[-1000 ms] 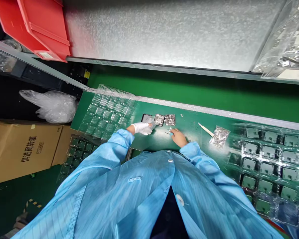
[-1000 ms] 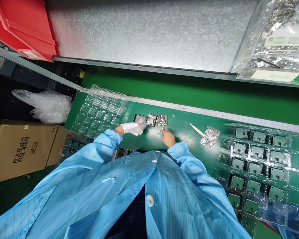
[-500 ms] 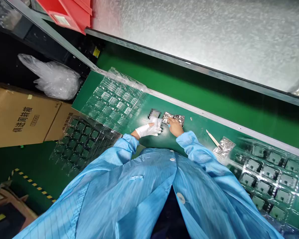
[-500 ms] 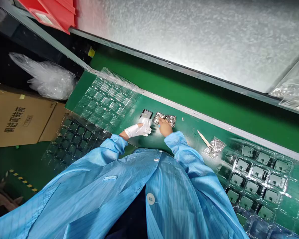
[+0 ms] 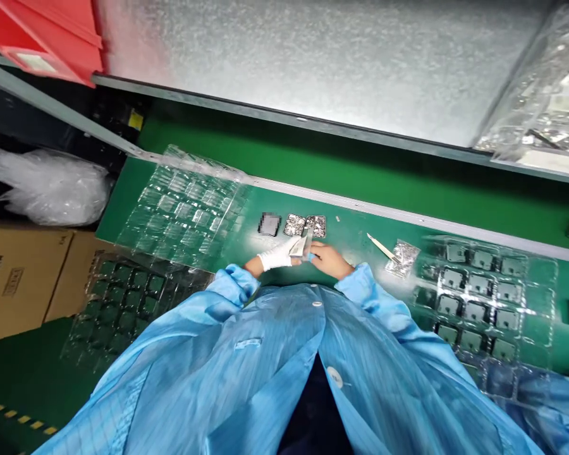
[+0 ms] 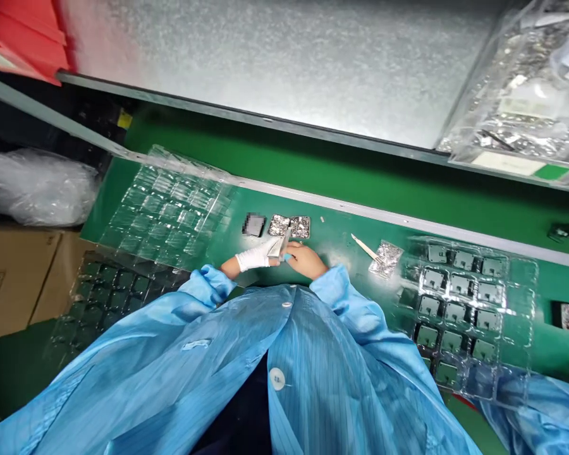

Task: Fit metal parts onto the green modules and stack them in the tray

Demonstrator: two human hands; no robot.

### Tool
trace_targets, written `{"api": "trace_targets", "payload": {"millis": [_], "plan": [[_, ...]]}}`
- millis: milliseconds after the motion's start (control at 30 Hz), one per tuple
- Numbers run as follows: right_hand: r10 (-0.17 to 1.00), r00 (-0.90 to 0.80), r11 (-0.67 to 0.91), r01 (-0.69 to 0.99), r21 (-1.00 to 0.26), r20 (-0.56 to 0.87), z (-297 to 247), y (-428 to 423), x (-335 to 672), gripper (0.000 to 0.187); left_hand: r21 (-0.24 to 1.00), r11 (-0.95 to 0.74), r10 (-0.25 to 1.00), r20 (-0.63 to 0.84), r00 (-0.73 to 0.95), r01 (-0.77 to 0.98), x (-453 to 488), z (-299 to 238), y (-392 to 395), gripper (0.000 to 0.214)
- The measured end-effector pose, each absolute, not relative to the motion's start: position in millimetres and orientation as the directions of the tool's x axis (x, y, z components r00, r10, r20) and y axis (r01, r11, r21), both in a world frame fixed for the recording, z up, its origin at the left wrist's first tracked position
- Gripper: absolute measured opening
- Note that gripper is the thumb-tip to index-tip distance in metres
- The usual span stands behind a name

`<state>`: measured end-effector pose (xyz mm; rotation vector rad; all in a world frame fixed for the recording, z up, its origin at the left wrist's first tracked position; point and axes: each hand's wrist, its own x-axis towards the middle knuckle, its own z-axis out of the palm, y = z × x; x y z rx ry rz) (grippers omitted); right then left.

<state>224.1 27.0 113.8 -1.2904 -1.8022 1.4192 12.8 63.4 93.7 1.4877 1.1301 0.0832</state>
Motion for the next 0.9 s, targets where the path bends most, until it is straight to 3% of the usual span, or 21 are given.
{"api": "trace_targets", "payload": {"millis": [67,167,300,400,567,733,900], "plan": [[0.927,-0.32,-0.045,0.424,-0.905,-0.196,116.0,8.5,248.3,0.029,0.784,0.064,0.647,-0.503,0.573,0.617,18.2,92.9,53.4,0.08],[0.952,0.014,-0.262,0.555,-0.789,-0.306,108.9,-16.9,308.9,0.028,0.737,-0.097,0.619,-0.482,0.621,0.669,29.9,83.5,35.6,0.07],[0.793,0.486,-0.608,0.585,-0.537,-0.368,93.0,-45.7,395.2,0.028,0.664,-0.28,0.551,-0.48,0.683,0.693,53.9,61.2,14.7,0.065],[0.659,0.642,-0.751,0.526,-0.4,-0.393,80.8,-59.4,424.9,0.033,0.6,-0.372,0.515,-0.5,0.696,0.708,66.8,50.1,6.6,0.077],[0.611,0.655,-0.792,0.499,-0.352,-0.445,73.5,-69.9,426.7,0.028,0.509,-0.476,0.504,-0.51,0.697,0.717,58.0,60.6,8.1,0.092],[0.726,0.592,-0.687,0.603,-0.405,-0.35,109.4,-84.0,442.2,0.023,0.456,-0.493,0.574,-0.469,0.671,0.741,52.6,97.8,23.8,0.067],[0.92,0.178,-0.355,0.757,-0.548,-0.35,162.1,-78.4,414.3,0.023,0.566,-0.52,0.572,-0.325,0.753,0.639,104.3,144.2,39.6,0.06]]}}
